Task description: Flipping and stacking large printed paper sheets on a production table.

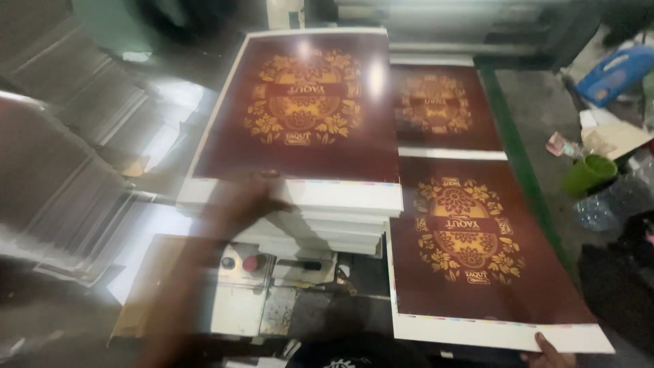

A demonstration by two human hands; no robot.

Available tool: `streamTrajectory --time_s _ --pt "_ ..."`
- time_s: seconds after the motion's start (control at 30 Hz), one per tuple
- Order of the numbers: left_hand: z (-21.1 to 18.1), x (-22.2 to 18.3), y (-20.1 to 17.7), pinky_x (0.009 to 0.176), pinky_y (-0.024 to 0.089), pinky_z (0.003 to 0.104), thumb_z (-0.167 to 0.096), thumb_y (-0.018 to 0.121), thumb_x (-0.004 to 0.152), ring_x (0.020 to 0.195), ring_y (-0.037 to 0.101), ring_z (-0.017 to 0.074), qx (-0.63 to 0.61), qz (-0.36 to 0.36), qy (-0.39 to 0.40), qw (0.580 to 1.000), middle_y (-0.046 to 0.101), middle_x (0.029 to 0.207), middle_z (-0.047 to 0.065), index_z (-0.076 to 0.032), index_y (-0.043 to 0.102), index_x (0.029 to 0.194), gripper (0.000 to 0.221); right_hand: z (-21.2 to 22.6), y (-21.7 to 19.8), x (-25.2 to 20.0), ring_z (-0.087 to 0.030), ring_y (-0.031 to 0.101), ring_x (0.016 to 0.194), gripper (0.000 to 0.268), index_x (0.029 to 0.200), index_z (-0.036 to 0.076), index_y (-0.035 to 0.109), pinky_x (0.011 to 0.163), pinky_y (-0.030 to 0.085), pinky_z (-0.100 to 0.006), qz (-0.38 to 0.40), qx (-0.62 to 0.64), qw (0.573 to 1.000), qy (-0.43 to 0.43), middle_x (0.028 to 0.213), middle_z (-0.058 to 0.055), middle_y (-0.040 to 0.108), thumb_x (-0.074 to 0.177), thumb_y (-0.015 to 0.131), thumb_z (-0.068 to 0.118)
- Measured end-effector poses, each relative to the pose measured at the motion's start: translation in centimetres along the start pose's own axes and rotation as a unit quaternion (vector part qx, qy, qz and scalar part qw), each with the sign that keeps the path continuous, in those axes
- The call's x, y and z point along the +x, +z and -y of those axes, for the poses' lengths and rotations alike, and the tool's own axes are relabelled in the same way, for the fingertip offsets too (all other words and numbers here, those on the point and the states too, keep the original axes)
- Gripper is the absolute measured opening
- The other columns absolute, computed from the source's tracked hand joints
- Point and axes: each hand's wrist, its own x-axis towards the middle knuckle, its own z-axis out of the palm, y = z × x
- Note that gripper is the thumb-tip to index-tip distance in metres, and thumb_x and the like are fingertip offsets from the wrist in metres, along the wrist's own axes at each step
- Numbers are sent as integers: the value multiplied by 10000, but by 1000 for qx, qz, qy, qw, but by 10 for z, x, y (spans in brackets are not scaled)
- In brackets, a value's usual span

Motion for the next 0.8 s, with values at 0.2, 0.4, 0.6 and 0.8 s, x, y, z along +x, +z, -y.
streamTrajectory --time_s 0.2,0.4,0.6,0.8 --pt "9 0 -14 693 561 433 -324 525 1072 757 703 272 72 72 14 995 718 874 104 -165 710 1083 244 59 45 -86 -227 646 903 597 1572 99 412 575 534 -349 38 43 998 -41 1203 -92 588 1009 593 23" --pt "0 -40 32 586 486 457 -82 634 1048 705 670 285 53 -181 -16 982 674 779 113 -101 704 1081 80 98 105 -111 -213 686 877 379 1393 49 504 608 563 -328 57 86 994 -21 1118 -78 653 1032 617 29" --pt "-44 -47 44 813 576 443 -25 599 963 994 709 327 8 -277 41 960 716 1149 168 -55 628 1197 238 118 157 -56 -184 685 815 386 1367 103 515 515 552 -310 61 61 996 -19 1087 -52 680 994 600 58" --pt "-33 -52 44 743 560 452 -15 644 981 872 697 338 -24 -248 5 968 705 1018 148 -55 687 1225 251 106 170 6 -225 673 772 253 1292 89 542 566 559 -362 50 31 995 77 946 -59 634 1081 623 204"
